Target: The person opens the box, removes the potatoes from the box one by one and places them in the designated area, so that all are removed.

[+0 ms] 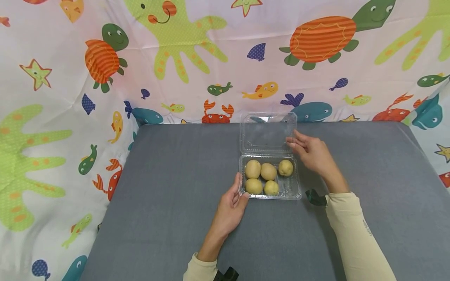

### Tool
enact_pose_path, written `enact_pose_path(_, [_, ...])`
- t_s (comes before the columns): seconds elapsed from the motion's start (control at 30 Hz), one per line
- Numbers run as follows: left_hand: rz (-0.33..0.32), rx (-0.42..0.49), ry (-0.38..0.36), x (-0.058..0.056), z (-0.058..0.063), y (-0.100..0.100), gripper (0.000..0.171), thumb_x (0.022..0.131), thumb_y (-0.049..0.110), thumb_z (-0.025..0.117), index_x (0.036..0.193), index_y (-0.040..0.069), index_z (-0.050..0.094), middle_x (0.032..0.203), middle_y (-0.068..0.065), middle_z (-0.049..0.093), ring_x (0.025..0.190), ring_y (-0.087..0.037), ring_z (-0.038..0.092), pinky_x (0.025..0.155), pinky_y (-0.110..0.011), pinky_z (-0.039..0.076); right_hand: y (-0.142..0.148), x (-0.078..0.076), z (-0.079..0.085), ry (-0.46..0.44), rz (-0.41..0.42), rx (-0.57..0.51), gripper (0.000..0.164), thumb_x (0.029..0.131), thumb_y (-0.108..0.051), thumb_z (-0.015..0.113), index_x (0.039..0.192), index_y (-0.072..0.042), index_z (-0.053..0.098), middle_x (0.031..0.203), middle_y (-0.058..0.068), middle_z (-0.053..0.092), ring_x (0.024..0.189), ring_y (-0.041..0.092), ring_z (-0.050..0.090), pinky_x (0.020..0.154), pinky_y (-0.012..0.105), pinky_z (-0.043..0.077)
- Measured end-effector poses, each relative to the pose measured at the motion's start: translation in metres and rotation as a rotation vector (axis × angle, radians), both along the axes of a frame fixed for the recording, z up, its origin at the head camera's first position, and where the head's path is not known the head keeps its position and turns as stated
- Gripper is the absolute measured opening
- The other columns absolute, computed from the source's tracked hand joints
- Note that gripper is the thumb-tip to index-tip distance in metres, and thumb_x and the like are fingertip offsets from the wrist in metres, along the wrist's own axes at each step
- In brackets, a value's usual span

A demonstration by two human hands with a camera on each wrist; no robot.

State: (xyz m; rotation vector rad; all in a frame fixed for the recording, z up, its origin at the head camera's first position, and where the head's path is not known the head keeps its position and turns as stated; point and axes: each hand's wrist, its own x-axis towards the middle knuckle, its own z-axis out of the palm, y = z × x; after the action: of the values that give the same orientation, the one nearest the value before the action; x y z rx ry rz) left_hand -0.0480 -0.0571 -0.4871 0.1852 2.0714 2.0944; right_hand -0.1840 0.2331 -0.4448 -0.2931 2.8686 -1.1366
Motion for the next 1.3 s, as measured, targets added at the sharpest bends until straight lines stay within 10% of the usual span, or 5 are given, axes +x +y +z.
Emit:
enact_pose_path(0.43, [-0.003,0.006,0.0,0.0009,0.0013,0.0003,0.068,0.109,0.002,0.053,0.166,-0.002,0.016,0.174,-0.014,0.017,0.159,-0.027,0.02,0.125,-0.044,0.028,-0.0013,-0.0047,-0.005,-0.049,0.037,-0.012,0.061,0.111,-0.023,0.059,0.161,0.004,0.037,0.14,0.015,0.066,0.104,0.032,0.076,0.058,0.023,0.045])
enact_pose_path(0.73, [-0.003,0.001,-0.003,0.0021,0.0007,-0.0003,0.068,0.11,0.004,0.054,0.166,-0.001,0.016,0.174,-0.013,0.017,0.158,-0.027,0.021,0.124,-0.042,0.029,-0.0003,-0.0059,-0.0085,-0.059,0.043,0.041,0.061,0.113,-0.027,0.055,0.16,0.007,0.036,0.141,0.025,0.062,0.123,0.043,0.066,0.101,0.064,0.053])
enact_pose_path(1.3, [-0.005,0.002,-0.005,0.0024,0.002,0.0008,0.068,0.11,0.003,0.052,0.166,-0.002,0.015,0.174,-0.014,0.016,0.159,-0.025,0.018,0.124,-0.04,0.027,0.0013,-0.0054,-0.01,-0.084,0.071,0.066,0.058,0.115,-0.03,0.047,0.159,0.008,0.038,0.14,0.027,0.063,0.117,0.042,0.07,0.093,0.061,0.057])
